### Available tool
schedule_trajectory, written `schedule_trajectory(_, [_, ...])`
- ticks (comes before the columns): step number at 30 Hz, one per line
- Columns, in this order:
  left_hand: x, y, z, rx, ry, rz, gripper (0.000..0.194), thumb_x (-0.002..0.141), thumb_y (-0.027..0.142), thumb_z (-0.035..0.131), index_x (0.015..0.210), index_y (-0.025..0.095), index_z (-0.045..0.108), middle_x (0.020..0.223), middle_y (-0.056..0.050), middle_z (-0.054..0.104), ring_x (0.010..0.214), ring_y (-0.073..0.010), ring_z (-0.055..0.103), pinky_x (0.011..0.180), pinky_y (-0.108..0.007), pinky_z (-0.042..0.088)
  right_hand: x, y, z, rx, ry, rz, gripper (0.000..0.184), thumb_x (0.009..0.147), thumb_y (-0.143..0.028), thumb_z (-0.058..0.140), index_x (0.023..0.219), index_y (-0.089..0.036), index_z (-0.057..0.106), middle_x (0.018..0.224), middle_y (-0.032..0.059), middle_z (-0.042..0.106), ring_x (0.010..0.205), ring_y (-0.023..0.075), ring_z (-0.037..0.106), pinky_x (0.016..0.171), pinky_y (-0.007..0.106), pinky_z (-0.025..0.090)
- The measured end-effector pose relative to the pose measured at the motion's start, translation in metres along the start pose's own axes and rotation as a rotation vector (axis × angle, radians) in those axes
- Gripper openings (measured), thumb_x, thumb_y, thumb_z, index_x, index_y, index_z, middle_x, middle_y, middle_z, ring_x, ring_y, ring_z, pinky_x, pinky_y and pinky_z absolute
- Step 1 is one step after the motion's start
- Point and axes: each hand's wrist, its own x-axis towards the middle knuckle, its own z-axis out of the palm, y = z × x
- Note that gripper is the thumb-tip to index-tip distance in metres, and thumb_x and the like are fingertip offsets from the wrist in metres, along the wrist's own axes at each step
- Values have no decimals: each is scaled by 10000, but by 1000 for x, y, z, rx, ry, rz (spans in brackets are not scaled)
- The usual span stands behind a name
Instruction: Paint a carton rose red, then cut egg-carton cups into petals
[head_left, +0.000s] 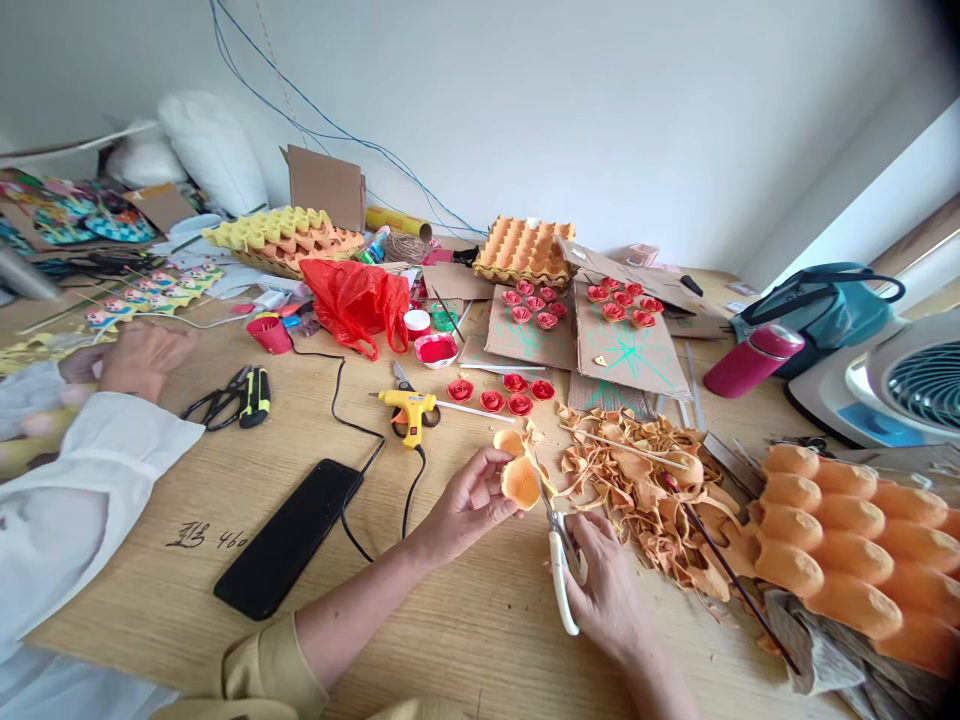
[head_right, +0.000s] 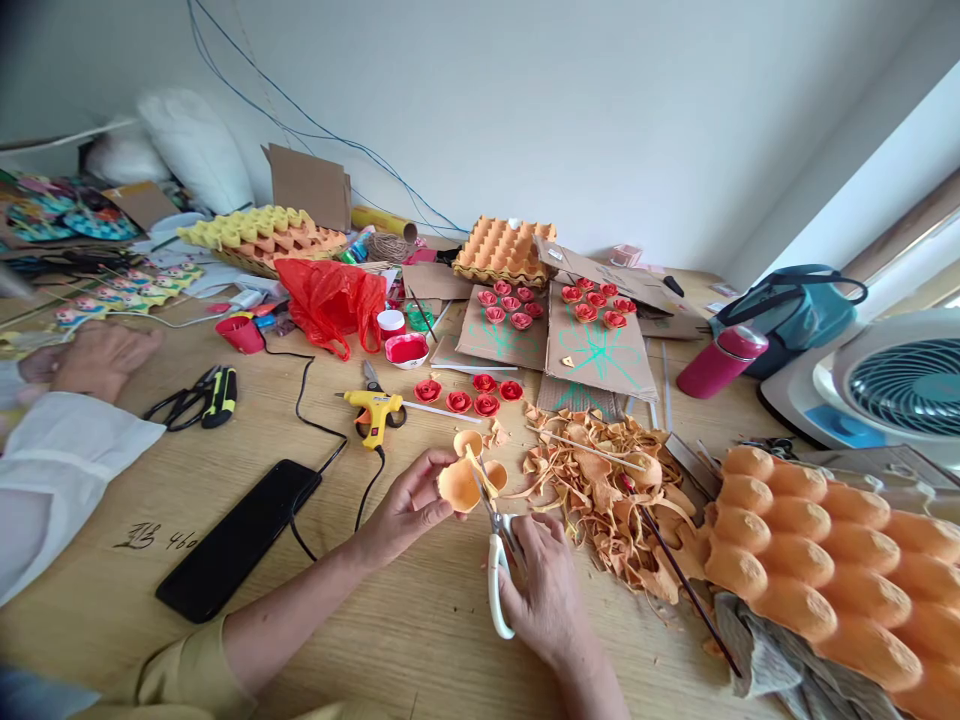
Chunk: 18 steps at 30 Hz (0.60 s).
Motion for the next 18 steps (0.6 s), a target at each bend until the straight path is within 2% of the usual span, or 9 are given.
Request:
schedule_trajectory(3, [1, 1, 1, 10, 2, 7, 349, 873, 336, 726, 1124, 210, 519, 1031, -30, 583, 839, -124, 598, 757, -266, 538, 0, -1, 0, 1, 3, 0, 155, 978, -298, 455, 840, -247, 407, 744, -18, 542, 726, 190, 542, 755, 363, 442])
schedule_trajectory(8, [-1, 0, -1, 98, -39, 34, 300, 875, 262, 723, 1108, 206, 542, 1052, -35, 604, 978, -133, 602, 877, -255, 501, 0, -1, 1, -12, -2, 5, 140, 969, -283, 456, 841, -247, 412, 742, -16, 544, 724, 194, 548, 768, 377, 447])
schedule_trajectory(15, [-4, -3, -6, 95, -71, -24, 392, 837, 288, 764, 1175, 213, 579, 1189, -73, 586, 1103, -180, 599, 971, -312, 478, 0, 2, -1, -23, 5, -26, 126, 976, -285, 468, 871, -246, 410, 767, -14, 539, 761, 199, 553, 826, 405, 436])
schedule_trajectory(18, [-4, -3, -7, 76, -75, -12, 390, 835, 291, 768, 1176, 217, 593, 1179, -71, 593, 1105, -180, 600, 983, -320, 473, 0, 2, -2, -22, 3, -36, 156, 975, -271, 470, 848, -247, 382, 740, -26, 506, 738, 188, 528, 819, 399, 430])
